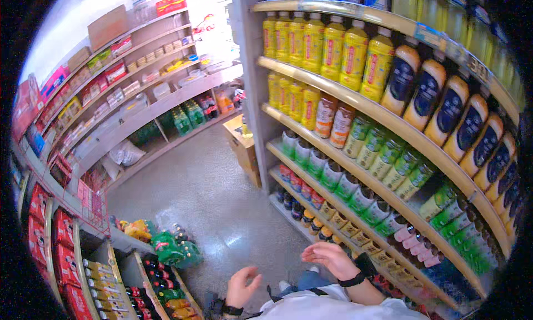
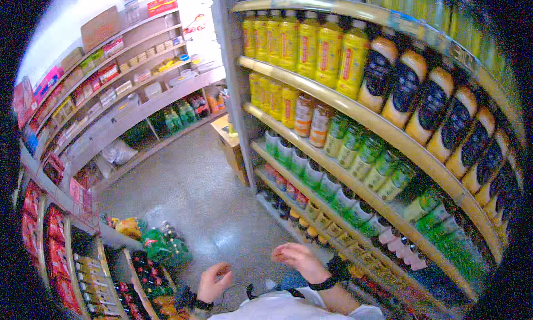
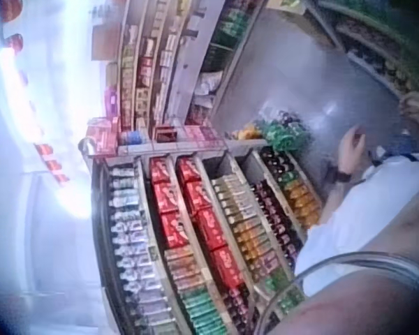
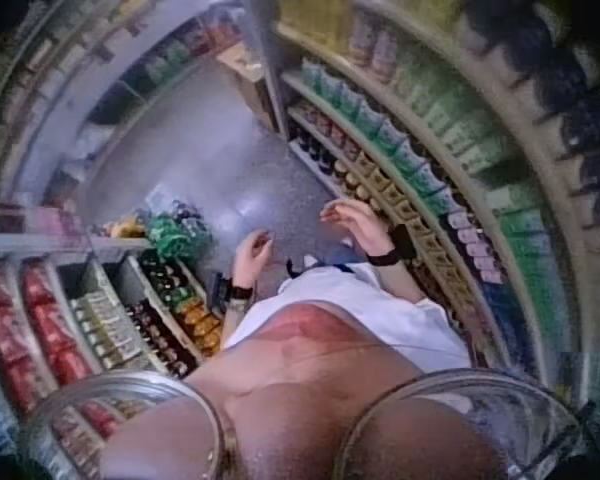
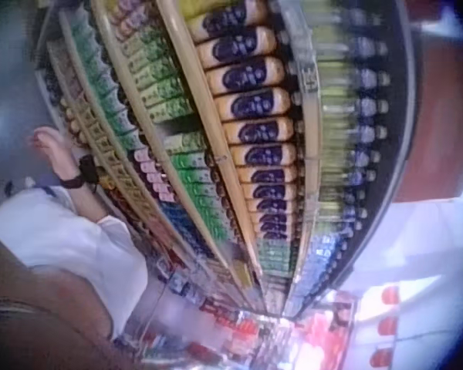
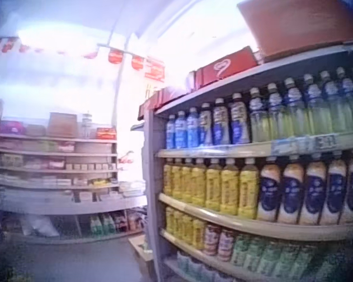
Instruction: The recorder takes drink bottles from a supermarket shelf and wipes them with a cloth before returning them.
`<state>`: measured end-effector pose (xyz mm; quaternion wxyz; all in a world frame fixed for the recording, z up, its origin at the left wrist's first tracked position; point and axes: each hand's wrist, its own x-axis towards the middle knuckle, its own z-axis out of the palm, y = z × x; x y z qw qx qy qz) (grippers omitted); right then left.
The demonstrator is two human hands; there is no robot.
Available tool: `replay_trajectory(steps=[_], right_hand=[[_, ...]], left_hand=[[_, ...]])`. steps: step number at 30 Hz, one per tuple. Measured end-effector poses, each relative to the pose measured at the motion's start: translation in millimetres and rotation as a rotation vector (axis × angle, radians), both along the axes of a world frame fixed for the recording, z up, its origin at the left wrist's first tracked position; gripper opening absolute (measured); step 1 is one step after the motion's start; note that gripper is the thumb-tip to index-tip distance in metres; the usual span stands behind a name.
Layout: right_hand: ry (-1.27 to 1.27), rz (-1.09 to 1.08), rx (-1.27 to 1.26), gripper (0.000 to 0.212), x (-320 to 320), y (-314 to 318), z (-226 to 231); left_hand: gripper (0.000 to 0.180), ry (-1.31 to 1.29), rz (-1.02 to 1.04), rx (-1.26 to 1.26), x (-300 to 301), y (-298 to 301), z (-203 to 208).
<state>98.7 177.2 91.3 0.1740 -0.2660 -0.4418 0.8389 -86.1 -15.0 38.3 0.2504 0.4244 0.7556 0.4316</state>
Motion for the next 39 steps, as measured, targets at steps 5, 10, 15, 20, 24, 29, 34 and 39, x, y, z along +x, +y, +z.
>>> replay_trajectory(steps=[5, 10, 15, 20, 24, 29, 34, 39], right_hand=[[0.0, 0.308, -0.055, 0.026, -72, 12, -5], [-0.01, 0.425, -0.036, 0.026, -151, 30, -11], [0.052, 0.489, 0.106, 0.026, -225, 52, -23], [0.001, 0.498, 0.225, 0.023, -289, 91, -40], [0.0, 0.46, 0.149, 0.02, -331, 120, -39], [-0.027, 0.475, 0.398, 0.021, -379, 144, -52], [-0.027, 0.539, 0.253, 0.021, -405, 159, -48], [-0.155, 0.359, 0.252, 0.025, -424, 180, -70]], left_hand=[[0.03, -0.176, 0.341, -0.051, -26, -46, -4], [0.02, -0.167, 0.513, 0.016, -38, -40, 2], [0.025, -0.23, 0.521, -0.007, -77, -7, 13], [0.029, -0.169, 0.485, 0.016, -142, 37, 15], [0.029, -0.154, 0.434, -0.044, -193, 74, 46], [0.035, 0.009, 0.361, -0.126, -280, 74, 22], [0.028, 0.029, 0.561, -0.171, -346, 80, 35], [0.029, -0.155, 0.353, -0.051, -399, 127, 12]])
